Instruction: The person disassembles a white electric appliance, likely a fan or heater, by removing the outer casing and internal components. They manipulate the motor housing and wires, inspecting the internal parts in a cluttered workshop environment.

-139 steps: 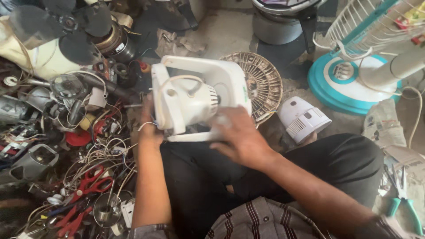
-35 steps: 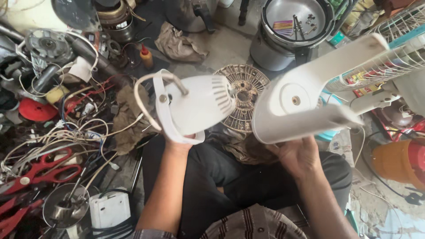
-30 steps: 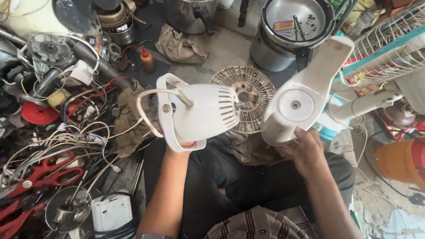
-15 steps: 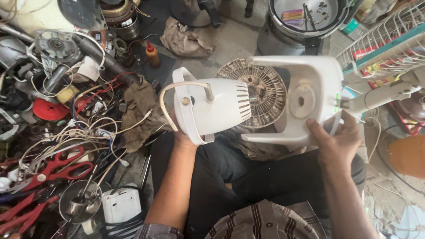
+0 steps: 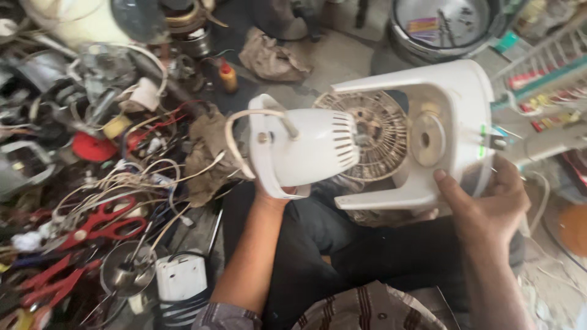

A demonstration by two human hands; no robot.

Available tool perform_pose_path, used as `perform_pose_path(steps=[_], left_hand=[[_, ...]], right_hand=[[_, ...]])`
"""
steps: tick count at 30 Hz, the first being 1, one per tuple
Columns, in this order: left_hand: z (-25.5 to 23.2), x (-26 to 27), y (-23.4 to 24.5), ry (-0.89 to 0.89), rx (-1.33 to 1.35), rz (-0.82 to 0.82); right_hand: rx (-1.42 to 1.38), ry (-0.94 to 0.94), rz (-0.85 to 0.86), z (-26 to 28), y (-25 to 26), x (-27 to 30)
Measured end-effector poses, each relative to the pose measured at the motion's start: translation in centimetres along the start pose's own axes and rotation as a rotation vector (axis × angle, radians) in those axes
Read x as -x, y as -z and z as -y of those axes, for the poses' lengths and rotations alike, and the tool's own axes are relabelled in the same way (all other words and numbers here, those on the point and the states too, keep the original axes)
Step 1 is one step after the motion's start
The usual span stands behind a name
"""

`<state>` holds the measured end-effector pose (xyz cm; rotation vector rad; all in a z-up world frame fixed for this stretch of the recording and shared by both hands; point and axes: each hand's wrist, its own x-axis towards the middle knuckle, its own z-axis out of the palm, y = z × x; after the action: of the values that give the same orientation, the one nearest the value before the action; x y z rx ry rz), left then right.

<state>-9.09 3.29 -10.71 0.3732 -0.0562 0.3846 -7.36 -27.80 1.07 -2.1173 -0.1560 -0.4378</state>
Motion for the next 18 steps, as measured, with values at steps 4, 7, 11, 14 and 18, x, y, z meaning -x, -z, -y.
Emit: perform_pose_path(steps=[4, 7, 11, 14, 18], left_hand=[[1.4, -0.8, 2.0, -0.149, -0.300, 0.039], [2.0, -0.3, 4.4, -0.345, -0.872, 0.129], [2.6, 0.3, 5.5, -0.138, -0.522, 0.154], [2.6, 0.1, 5.1, 0.177, -0.011, 0.014], [2.9, 0.1, 5.7, 0.122, -0.021, 0.073]], right_hand=[[-0.259, -0.020, 0.055, 1.4, -1.1, 0.9], [-0.245, -0.028, 0.086, 2.3, -2.0, 1.0], [-0.240, -0.052, 0.127, 3.2, -3.0, 1.9], [-0.220, -0.058, 0.125, 3.4, -3.6, 2.4], [-0.216, -0.003, 0.103, 3.2, -3.9, 2.6]])
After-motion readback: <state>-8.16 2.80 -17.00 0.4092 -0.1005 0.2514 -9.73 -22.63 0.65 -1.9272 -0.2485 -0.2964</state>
